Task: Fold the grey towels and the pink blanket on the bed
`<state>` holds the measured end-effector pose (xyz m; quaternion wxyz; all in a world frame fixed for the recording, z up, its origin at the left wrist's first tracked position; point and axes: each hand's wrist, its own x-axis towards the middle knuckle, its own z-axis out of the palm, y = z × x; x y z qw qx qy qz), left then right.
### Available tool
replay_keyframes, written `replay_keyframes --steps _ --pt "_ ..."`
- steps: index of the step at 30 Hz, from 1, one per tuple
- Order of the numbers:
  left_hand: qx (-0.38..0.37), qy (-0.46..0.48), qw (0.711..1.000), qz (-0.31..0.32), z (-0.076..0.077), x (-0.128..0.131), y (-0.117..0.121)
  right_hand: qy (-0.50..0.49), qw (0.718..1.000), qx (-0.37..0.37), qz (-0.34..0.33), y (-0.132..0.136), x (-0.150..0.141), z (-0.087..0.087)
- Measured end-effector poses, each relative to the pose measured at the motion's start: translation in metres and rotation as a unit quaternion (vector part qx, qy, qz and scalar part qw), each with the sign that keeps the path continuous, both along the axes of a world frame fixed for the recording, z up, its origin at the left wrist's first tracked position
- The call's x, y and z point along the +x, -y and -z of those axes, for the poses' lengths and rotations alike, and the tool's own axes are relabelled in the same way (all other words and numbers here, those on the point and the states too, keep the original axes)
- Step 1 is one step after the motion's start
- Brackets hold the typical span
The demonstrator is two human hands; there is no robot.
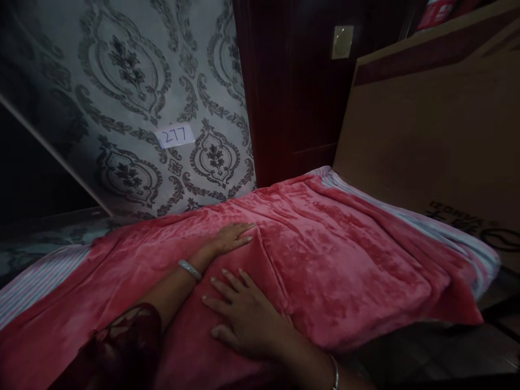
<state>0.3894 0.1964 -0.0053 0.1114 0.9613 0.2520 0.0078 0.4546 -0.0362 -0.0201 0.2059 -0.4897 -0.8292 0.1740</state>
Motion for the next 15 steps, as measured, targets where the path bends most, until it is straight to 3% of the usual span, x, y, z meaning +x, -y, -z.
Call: replay_keyframes --steps 8,13,15 --pt "0.01 -0.008 1.0 -0.015 0.0 -0.002 0.006 0.014 1.0 0.011 0.008 -0.001 -0.001 0.003" --pt "0.046 -0.031 0.998 -0.03 -0.021 -0.002 0.022 0.042 0.998 0.041 0.011 -0.001 -0.002 0.006" --pt "0.045 -0.007 0.999 0.003 -0.031 -0.015 0.039 0.05 0.997 0.048 0.014 -0.001 -0.003 0.008"
